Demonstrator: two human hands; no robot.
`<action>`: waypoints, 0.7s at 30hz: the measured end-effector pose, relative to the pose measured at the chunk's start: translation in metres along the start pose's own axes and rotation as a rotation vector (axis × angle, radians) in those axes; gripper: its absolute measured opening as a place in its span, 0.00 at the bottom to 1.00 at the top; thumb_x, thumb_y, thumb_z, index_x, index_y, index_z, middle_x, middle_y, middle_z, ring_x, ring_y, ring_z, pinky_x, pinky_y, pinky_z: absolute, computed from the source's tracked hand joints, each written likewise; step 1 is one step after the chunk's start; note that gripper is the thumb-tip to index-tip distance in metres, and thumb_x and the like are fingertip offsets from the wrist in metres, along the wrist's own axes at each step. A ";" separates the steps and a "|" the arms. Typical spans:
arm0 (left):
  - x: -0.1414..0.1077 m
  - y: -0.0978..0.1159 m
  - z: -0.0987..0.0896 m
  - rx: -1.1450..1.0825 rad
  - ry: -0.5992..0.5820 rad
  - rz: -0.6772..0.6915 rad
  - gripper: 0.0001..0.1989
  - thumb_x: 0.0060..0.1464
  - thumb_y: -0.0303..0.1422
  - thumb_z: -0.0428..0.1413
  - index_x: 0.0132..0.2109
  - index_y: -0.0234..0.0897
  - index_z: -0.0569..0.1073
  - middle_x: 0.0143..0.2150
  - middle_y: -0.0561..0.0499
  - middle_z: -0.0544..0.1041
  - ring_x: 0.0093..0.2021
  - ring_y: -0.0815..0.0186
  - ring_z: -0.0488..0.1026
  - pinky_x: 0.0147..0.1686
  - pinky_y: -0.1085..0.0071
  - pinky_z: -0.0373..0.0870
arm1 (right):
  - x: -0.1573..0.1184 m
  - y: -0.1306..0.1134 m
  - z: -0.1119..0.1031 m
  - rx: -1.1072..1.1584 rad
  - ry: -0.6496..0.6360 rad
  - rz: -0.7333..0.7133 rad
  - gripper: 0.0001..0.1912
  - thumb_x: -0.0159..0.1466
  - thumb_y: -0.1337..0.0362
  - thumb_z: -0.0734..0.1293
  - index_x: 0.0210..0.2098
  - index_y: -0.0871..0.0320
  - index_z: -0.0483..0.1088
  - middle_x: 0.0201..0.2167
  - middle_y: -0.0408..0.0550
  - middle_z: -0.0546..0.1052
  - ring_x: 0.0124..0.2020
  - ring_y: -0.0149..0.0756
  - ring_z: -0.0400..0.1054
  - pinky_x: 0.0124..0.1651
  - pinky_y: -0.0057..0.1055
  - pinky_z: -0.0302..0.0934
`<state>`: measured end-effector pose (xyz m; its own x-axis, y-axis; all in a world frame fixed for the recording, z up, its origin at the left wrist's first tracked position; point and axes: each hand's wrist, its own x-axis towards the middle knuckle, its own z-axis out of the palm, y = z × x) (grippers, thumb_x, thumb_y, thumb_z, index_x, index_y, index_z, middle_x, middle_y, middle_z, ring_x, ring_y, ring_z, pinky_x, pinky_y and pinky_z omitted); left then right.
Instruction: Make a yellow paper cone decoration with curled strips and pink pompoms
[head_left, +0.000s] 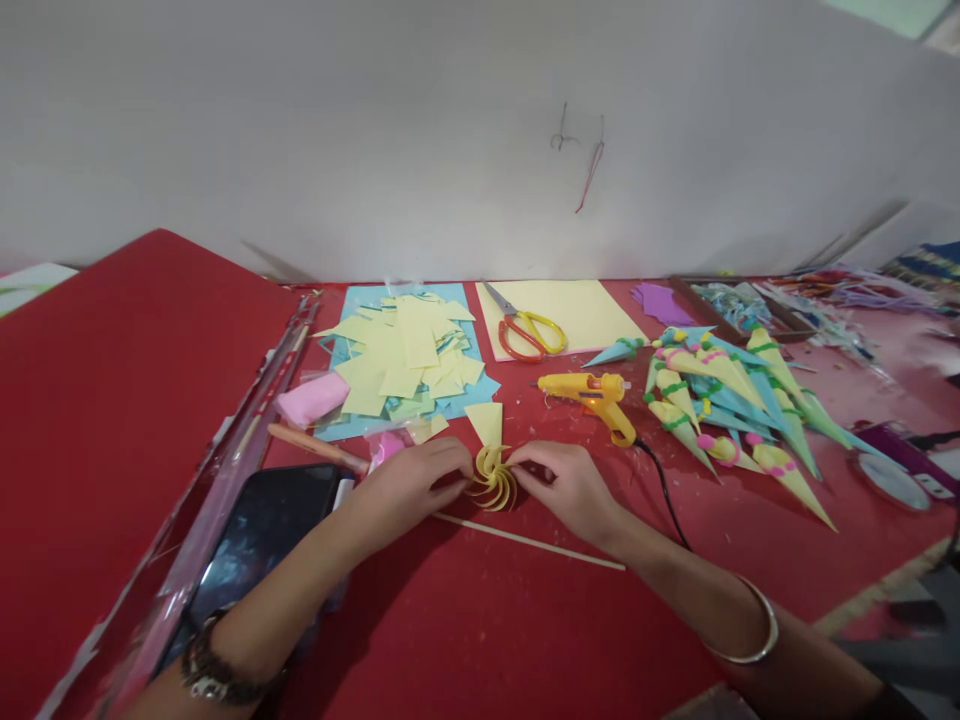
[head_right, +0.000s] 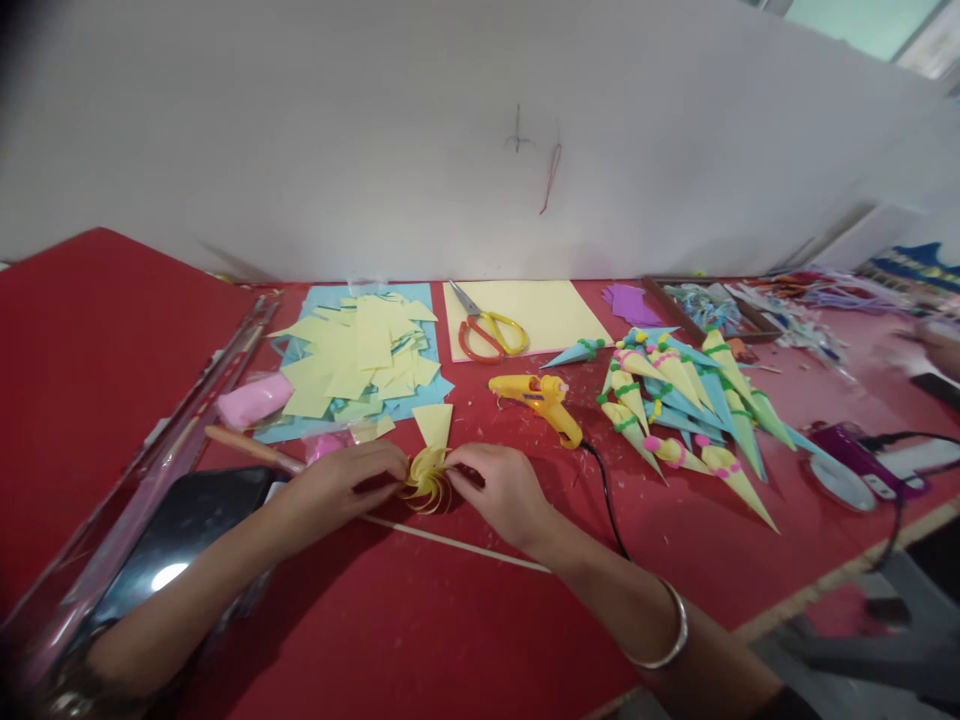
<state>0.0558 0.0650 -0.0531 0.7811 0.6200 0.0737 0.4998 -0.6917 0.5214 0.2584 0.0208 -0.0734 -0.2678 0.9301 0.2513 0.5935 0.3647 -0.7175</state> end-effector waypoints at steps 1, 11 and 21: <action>0.000 0.000 0.000 0.000 0.001 0.001 0.05 0.51 0.26 0.47 0.32 0.37 0.67 0.32 0.53 0.72 0.33 0.69 0.69 0.32 0.74 0.65 | 0.000 0.000 0.000 -0.002 0.002 -0.010 0.06 0.59 0.68 0.61 0.31 0.57 0.70 0.28 0.44 0.75 0.27 0.31 0.67 0.29 0.25 0.58; -0.002 0.006 -0.003 0.132 -0.040 0.078 0.07 0.53 0.24 0.46 0.32 0.36 0.67 0.34 0.52 0.72 0.34 0.70 0.70 0.32 0.75 0.66 | -0.001 -0.002 -0.002 -0.005 -0.056 -0.127 0.06 0.60 0.71 0.60 0.31 0.58 0.68 0.30 0.45 0.70 0.32 0.30 0.65 0.35 0.26 0.59; -0.007 0.009 -0.004 0.325 0.094 0.268 0.11 0.56 0.24 0.41 0.35 0.35 0.67 0.37 0.50 0.74 0.32 0.70 0.71 0.31 0.75 0.67 | -0.004 0.000 0.001 -0.066 -0.020 -0.252 0.07 0.60 0.72 0.58 0.30 0.58 0.66 0.30 0.47 0.70 0.33 0.32 0.64 0.37 0.27 0.59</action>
<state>0.0535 0.0558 -0.0451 0.8694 0.4230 0.2554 0.3872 -0.9043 0.1797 0.2593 0.0168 -0.0752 -0.4279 0.8090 0.4030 0.5541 0.5870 -0.5902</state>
